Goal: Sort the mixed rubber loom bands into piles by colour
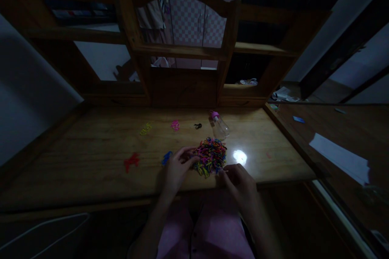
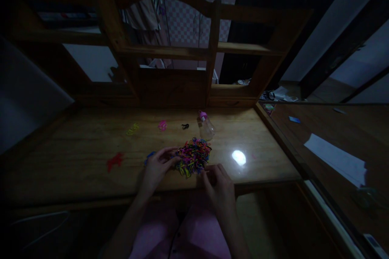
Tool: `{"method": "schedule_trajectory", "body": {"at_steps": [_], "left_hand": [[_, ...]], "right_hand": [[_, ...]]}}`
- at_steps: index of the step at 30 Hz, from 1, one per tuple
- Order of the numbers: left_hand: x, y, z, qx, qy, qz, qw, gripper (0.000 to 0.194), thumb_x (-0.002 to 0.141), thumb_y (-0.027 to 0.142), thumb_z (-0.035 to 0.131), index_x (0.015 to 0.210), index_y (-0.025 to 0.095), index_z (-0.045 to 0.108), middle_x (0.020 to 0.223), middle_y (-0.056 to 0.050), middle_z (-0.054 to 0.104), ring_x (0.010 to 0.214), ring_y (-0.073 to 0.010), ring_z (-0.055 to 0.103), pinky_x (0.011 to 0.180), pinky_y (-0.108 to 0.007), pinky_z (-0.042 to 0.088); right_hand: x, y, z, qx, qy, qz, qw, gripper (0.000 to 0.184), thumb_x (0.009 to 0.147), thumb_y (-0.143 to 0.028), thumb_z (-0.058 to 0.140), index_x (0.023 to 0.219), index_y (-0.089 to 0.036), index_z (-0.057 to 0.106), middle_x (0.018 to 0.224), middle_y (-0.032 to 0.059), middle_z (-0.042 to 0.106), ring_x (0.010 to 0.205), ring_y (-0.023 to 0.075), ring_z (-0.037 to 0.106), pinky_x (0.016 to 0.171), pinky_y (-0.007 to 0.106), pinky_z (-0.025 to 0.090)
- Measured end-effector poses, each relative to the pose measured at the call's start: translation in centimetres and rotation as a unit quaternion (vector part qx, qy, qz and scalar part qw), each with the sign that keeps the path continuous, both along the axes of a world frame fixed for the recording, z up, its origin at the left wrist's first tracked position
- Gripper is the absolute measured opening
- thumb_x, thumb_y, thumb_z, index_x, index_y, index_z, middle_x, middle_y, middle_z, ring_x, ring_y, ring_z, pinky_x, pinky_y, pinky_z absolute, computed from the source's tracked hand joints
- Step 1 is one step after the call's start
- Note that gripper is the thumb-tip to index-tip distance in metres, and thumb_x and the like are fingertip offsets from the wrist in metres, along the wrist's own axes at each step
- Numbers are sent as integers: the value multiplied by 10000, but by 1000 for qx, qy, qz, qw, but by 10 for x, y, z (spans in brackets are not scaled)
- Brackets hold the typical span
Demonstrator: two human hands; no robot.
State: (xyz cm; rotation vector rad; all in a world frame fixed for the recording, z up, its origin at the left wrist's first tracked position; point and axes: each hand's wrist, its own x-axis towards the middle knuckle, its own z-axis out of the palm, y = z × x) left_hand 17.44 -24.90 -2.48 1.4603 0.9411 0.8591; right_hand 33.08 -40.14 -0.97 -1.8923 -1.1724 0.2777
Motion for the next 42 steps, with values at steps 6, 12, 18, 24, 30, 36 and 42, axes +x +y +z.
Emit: {"method": "schedule_trajectory", "body": {"at_steps": [6,12,18,24,30,36,42], "left_hand": [[1,1,0,-6,-34,-10,999,293,748,400,715,953,191,715,995,-67,707,924,-202,662,816,-301,537],[0,-3,-1,-91,-85,10,992,295,739,401,729,892,154,674,844,-43,710,757,-154,663,685,-239,531],[2,-9,8,-249,-238,18,939,265,712,263,776,909,141,647,878,-40,714,771,-122,683,797,-244,552],[3,-20,15,-266,-295,-35,917,176,762,172,713,926,116,682,1003,-77,712,1007,-182,667,976,-293,512],[6,-32,28,-378,-365,-69,848,233,867,169,515,983,73,693,1171,-142,670,1207,-248,569,1113,-372,410],[13,-40,37,-423,-386,-99,814,359,934,231,395,1072,48,672,1271,-153,620,1305,-235,473,1154,-349,345],[15,-44,34,-446,-404,-93,793,347,944,195,399,1083,18,663,1269,-168,618,1322,-250,448,1164,-351,318]], "right_hand": [[-4,7,-7,-49,-80,-20,995,187,851,-414,612,853,-227,604,857,47,617,738,190,600,626,282,434],[-4,11,-7,-51,-101,-3,994,154,877,-364,558,818,-225,587,828,41,609,717,183,588,614,278,402],[-3,10,-5,-41,-75,-12,996,166,882,-358,552,805,-221,605,820,43,621,708,180,591,623,278,408],[1,8,-5,-21,-4,-30,999,185,866,-394,588,828,-216,621,760,42,668,679,190,624,606,277,444],[4,7,3,0,57,-36,998,153,857,-372,613,836,-220,624,719,15,690,641,177,660,595,259,484],[8,10,7,69,0,-49,996,112,881,-309,579,896,-209,628,809,34,696,712,180,672,664,275,514],[11,18,18,100,-113,37,988,150,888,-168,539,982,-218,646,868,34,659,787,164,636,716,275,499]]}}
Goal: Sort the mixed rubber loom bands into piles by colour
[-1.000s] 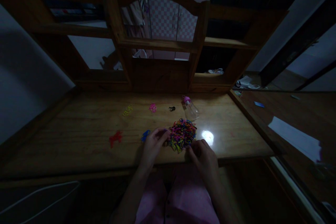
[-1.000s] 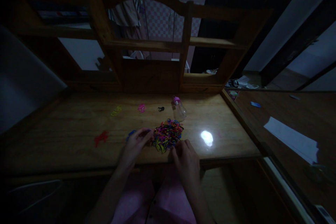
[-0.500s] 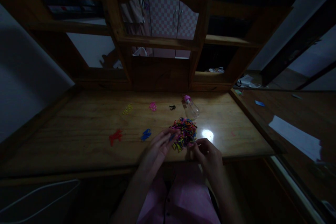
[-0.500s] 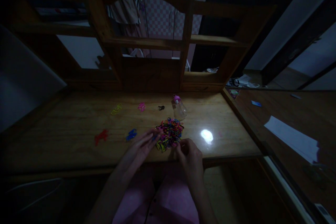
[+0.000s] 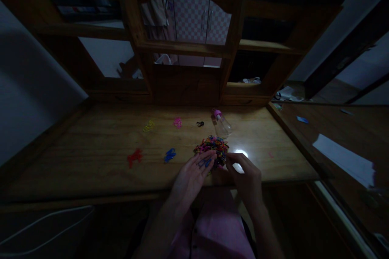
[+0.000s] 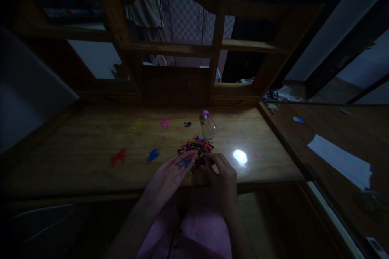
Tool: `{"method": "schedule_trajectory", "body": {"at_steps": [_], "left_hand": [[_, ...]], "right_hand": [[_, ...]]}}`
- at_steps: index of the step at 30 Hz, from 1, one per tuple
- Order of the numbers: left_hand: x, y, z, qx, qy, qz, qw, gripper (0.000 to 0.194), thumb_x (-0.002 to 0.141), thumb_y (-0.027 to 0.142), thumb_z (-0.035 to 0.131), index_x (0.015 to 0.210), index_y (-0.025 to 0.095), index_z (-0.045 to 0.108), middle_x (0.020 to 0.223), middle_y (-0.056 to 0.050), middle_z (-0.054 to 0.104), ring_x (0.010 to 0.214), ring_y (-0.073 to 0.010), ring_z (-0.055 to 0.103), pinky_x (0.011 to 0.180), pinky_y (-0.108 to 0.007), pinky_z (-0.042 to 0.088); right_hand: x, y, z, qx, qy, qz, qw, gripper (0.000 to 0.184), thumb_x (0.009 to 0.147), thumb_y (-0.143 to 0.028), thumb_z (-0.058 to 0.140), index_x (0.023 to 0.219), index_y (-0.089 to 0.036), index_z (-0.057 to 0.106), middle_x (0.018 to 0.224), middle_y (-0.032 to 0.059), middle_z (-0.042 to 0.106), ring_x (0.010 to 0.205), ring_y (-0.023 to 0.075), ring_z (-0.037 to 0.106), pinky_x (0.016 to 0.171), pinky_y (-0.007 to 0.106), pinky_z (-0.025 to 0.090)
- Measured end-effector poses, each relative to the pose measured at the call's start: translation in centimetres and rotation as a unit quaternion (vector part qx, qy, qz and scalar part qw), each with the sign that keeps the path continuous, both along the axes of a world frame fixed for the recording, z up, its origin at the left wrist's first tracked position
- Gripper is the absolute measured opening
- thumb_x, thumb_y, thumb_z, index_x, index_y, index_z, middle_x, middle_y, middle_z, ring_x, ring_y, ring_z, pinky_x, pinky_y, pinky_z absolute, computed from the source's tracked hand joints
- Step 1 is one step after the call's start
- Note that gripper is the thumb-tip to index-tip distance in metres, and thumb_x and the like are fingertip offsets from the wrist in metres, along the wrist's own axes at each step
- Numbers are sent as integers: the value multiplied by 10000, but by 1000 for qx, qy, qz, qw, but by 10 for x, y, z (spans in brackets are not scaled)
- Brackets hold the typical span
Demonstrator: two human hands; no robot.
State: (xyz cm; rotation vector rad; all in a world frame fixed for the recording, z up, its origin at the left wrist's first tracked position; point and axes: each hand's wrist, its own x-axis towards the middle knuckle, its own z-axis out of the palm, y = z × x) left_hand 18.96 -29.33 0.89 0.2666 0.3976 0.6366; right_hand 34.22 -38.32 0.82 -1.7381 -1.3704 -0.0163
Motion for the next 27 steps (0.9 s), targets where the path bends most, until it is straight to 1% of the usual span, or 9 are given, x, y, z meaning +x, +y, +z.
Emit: {"method": "schedule_trajectory", "body": {"at_steps": [5,8,13,17,20,22,24,26,27], "left_hand": [[0,0,-3,-17,8,17,1000,336,934,185,414,1094,20,659,1256,-170,625,1300,-248,477,1153,-345,334],[1,1,0,-31,7,27,999,347,927,189,416,1141,30,639,1278,-163,613,1301,-240,476,1146,-342,344],[1,-2,14,-34,-14,11,999,435,926,312,382,1166,47,629,1354,-171,552,1348,-241,417,1121,-350,375],[2,-8,26,-31,-10,-22,999,496,931,382,329,1195,81,622,1358,-164,549,1361,-252,396,1111,-428,374],[4,-12,33,-35,63,-18,997,474,917,374,357,1137,83,658,1279,-189,603,1302,-271,475,1063,-461,416],[5,-14,38,-45,149,15,988,422,902,320,363,1068,113,690,1188,-172,658,1245,-263,537,989,-467,476],[6,-16,42,-65,242,66,966,424,887,259,315,1010,145,704,1080,-134,697,1194,-263,581,872,-497,532],[6,-16,42,-73,274,101,953,441,874,219,284,990,158,705,1038,-121,706,1175,-262,596,821,-497,551],[5,-16,41,-63,257,108,958,435,874,213,291,1002,154,702,1057,-130,704,1180,-261,593,843,-489,548]], "right_hand": [[2,5,3,11,5,-15,1000,188,897,-169,539,1021,-231,667,937,41,663,851,169,641,765,286,505],[0,3,5,15,32,-16,999,184,895,-169,551,1013,-227,679,941,37,669,862,168,641,777,290,505],[-16,-4,17,10,118,-5,993,129,881,-208,605,993,-219,666,877,15,675,763,147,630,709,271,506],[-31,-3,22,27,71,35,996,127,860,-162,622,968,-215,661,808,9,658,709,141,596,647,268,483],[-34,0,20,33,32,69,997,181,857,-117,609,978,-233,676,831,17,661,778,160,607,705,295,493],[-34,1,19,37,29,81,996,224,854,-109,606,1007,-251,687,915,34,662,863,177,615,767,319,502],[-34,0,20,38,39,69,996,247,858,-126,608,1053,-258,684,1009,55,646,928,190,610,798,333,505],[-32,-3,23,35,56,46,997,254,869,-157,604,1093,-254,672,1058,67,628,928,191,606,787,332,506],[-31,-5,25,34,66,34,997,252,876,-172,598,1106,-249,665,1061,69,624,906,186,604,767,325,505]]}}
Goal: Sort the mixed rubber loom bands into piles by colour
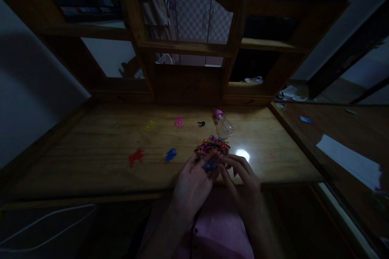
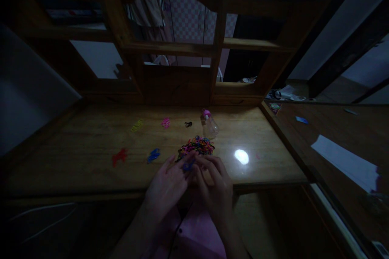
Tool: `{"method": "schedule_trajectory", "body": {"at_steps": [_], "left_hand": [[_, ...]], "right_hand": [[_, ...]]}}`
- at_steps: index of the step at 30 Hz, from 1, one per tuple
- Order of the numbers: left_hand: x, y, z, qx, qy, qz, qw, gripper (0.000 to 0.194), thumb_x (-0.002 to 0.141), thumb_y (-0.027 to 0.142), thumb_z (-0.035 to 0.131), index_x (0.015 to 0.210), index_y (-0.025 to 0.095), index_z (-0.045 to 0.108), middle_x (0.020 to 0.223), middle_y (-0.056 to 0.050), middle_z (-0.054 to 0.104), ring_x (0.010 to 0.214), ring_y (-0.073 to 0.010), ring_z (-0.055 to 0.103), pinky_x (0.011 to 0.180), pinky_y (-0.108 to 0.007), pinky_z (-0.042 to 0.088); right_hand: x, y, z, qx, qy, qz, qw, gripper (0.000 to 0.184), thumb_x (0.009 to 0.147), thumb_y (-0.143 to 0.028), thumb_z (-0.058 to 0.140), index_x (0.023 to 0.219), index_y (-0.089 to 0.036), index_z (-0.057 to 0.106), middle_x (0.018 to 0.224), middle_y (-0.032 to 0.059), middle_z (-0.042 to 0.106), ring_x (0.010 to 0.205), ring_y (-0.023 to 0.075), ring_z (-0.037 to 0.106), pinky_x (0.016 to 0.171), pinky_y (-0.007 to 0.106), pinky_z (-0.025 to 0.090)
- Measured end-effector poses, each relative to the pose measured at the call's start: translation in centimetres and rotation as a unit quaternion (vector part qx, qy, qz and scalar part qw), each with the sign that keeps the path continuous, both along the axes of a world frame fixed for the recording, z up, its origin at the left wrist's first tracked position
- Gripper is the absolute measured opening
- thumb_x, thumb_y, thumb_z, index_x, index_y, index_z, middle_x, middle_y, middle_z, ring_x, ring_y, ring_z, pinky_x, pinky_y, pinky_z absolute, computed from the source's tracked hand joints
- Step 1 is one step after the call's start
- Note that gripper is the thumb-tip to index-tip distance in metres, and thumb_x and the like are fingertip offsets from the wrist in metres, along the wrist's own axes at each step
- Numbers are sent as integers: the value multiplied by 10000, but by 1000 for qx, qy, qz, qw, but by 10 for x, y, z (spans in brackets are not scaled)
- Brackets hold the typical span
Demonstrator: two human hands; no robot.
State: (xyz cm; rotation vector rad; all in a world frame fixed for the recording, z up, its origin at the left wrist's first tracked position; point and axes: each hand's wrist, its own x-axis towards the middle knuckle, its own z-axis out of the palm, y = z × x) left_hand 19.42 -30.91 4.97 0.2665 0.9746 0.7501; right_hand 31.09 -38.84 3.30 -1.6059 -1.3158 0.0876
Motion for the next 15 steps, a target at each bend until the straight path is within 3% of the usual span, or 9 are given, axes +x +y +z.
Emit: {"method": "schedule_trajectory", "body": {"at_steps": [4,6,10,12,15], "left_hand": [[-17,7,-12,88,-165,-26,982,403,901,229,353,1167,113,633,1258,-187,619,1261,-255,522,1048,-475,438],[-33,17,-18,112,-177,-14,978,416,919,246,342,1225,123,594,1327,-169,574,1300,-239,481,1097,-468,389],[-68,44,-27,185,-148,45,971,398,957,277,291,1194,256,611,1405,-50,521,1383,-160,358,1140,-393,335],[-79,56,-32,250,-81,60,963,395,967,287,284,1113,294,650,1391,-19,535,1407,-143,307,1140,-374,327],[-84,69,-41,338,47,61,938,371,957,334,332,1053,252,681,1342,-52,581,1407,-181,314,1139,-402,320]], "right_hand": [[9,-6,0,6,42,-44,998,203,899,-219,568,1082,-225,657,1014,61,633,805,163,593,698,297,488],[15,-8,-6,-7,68,-70,995,179,904,-251,566,1053,-219,660,972,50,645,767,156,592,680,285,480],[25,-8,-28,-42,158,-111,980,220,900,-339,562,1041,-207,666,933,50,671,787,172,618,643,259,485],[29,-8,-39,-46,194,-120,973,257,899,-376,547,1026,-194,676,923,57,685,802,184,630,635,255,491],[33,-7,-50,-40,212,-124,968,282,888,-398,549,1003,-180,686,915,60,698,801,190,642,651,261,497]]}}
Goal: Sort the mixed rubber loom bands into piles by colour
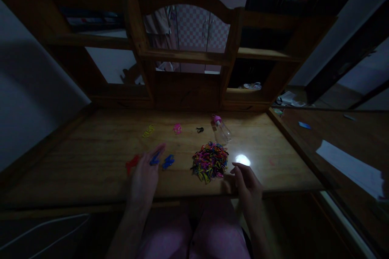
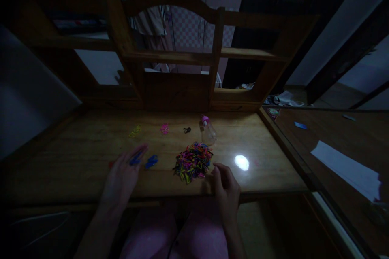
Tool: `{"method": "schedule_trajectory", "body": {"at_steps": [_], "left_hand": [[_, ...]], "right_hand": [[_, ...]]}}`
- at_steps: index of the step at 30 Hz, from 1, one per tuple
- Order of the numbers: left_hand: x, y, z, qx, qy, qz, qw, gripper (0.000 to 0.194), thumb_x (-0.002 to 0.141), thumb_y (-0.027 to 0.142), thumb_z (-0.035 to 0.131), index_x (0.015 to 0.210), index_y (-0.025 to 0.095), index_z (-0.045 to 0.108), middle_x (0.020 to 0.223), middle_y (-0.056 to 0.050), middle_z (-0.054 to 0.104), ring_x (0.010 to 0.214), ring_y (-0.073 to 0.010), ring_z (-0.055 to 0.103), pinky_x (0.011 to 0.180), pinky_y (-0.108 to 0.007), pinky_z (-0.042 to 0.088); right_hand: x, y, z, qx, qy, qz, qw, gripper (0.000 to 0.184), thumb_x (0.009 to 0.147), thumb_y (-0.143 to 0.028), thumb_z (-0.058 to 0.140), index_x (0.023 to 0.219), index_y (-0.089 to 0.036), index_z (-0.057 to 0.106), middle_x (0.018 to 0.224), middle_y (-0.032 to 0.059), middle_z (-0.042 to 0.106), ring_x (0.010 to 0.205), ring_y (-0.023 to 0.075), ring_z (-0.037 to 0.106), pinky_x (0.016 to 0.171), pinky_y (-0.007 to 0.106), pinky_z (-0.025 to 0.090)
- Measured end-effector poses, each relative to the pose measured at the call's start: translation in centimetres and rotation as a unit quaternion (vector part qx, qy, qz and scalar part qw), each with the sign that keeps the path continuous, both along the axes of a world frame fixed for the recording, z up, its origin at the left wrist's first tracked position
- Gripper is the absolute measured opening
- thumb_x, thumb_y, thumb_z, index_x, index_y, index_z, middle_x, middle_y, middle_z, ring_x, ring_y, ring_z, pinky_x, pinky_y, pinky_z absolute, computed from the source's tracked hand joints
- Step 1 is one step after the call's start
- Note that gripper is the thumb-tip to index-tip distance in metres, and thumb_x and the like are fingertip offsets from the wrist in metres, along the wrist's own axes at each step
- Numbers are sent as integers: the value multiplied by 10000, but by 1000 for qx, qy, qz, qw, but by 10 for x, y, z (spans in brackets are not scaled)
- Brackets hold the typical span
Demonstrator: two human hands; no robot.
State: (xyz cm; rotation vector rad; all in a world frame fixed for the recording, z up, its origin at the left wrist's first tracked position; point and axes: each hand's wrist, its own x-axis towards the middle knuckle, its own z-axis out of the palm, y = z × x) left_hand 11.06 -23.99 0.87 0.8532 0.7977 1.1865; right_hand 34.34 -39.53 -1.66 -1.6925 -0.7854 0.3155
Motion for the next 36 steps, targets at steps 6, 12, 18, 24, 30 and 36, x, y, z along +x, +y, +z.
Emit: {"method": "schedule_trajectory", "body": {"at_steps": [6,12,18,24,30,36], "left_hand": [[10,7,-14,18,103,-14,994,524,921,515,362,1092,133,676,1263,-134,633,1301,-249,472,1156,-438,263],[13,-1,-9,56,100,7,993,538,941,517,324,1144,134,642,1254,-118,641,1296,-226,476,1162,-417,238],[22,-10,1,100,144,69,982,399,936,449,399,1078,178,654,1189,-77,666,1199,-226,548,1091,-394,341],[55,-22,1,205,343,-60,915,276,920,376,477,1039,217,668,1136,-64,650,1093,-227,576,986,-354,409],[57,-24,-24,282,446,-76,846,237,922,262,450,1055,236,644,1103,-70,625,1066,-230,571,962,-379,428],[49,-17,-40,272,468,-129,831,171,817,235,590,980,218,636,975,-65,637,911,-234,603,837,-375,481]], "right_hand": [[3,1,-2,-3,20,4,1000,288,878,-391,573,1045,-176,667,911,58,689,812,197,648,681,276,499],[5,2,0,-15,43,6,999,290,874,-390,578,1058,-180,654,855,42,668,752,179,630,639,263,485],[10,2,2,14,69,20,997,280,873,-390,578,1043,-179,648,784,25,632,699,163,602,580,244,468],[12,1,2,16,62,13,998,279,863,-395,587,1022,-177,658,804,32,633,711,167,596,594,252,468],[13,-2,-2,17,78,7,997,288,862,-402,587,1024,-176,662,818,31,630,679,151,569,582,248,452],[14,-1,-1,11,88,19,996,314,846,-417,602,1028,-170,667,756,19,615,605,138,530,551,246,442]]}}
